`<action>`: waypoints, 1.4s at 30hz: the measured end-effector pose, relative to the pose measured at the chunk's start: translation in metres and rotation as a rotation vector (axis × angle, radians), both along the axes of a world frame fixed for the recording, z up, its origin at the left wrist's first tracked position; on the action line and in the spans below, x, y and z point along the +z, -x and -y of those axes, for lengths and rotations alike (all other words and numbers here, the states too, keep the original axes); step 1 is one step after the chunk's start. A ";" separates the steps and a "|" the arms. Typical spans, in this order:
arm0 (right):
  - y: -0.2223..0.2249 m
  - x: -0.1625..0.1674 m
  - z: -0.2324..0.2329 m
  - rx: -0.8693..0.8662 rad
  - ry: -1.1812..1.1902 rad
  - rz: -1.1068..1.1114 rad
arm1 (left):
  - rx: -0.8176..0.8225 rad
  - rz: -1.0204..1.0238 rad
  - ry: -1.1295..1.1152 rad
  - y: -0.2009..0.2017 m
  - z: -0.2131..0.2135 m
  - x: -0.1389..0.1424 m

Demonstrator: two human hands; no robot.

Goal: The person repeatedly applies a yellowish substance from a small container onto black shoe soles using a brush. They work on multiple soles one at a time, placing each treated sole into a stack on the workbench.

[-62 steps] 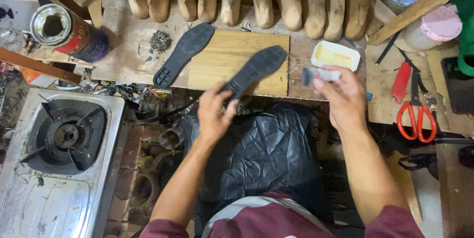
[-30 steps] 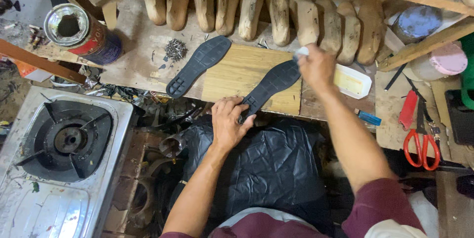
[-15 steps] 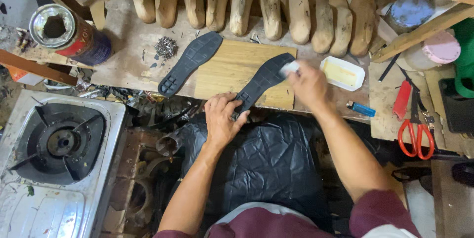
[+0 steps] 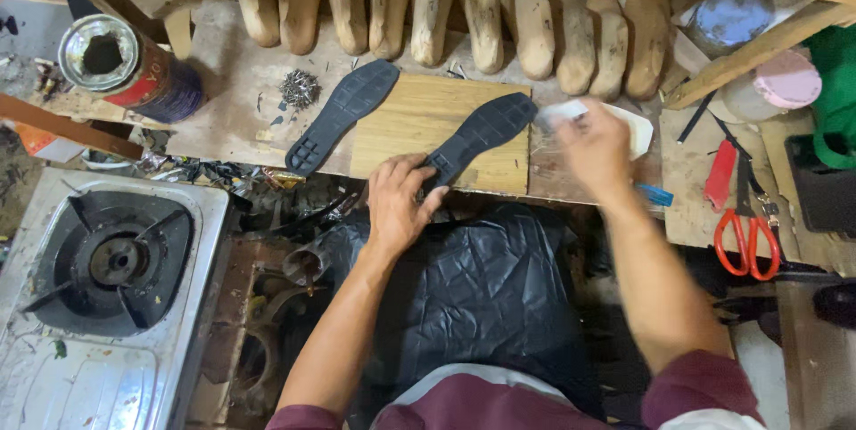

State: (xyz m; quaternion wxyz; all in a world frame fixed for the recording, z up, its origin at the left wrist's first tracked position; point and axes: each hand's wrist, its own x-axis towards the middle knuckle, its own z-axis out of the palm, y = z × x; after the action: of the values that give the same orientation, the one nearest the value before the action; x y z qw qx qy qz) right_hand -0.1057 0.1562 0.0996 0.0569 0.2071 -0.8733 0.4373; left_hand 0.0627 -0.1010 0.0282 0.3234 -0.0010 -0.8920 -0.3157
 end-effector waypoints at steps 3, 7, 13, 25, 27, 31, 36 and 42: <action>0.026 0.012 -0.045 -0.193 -0.242 -0.235 | -0.007 0.052 -0.036 0.002 0.000 0.005; 0.036 0.012 -0.087 -0.187 -0.486 -0.206 | -0.069 0.174 -0.086 -0.003 0.004 0.012; 0.041 -0.003 -0.094 -0.146 -0.564 -0.253 | -0.090 0.266 -0.137 -0.006 0.019 0.012; 0.042 -0.011 -0.098 -0.108 -0.660 -0.328 | -0.132 0.277 -0.251 -0.009 0.022 -0.002; 0.040 -0.009 -0.099 -0.089 -0.590 -0.316 | -0.143 0.285 -0.316 -0.008 0.023 -0.004; 0.036 0.002 -0.095 -0.125 -0.558 -0.348 | -0.140 0.275 -0.261 -0.005 0.026 -0.007; 0.019 0.005 -0.040 -0.193 -0.245 -0.118 | -0.126 0.200 -0.255 0.000 0.023 -0.012; -0.014 -0.019 0.063 0.114 -0.189 -0.088 | -0.119 0.207 -0.258 0.004 0.025 -0.012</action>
State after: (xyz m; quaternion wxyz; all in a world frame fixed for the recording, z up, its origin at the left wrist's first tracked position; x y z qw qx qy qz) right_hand -0.0917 0.0929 0.0809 0.0502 0.2799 -0.8942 0.3459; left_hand 0.0588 -0.1262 0.0157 0.2079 0.0201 -0.8710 -0.4447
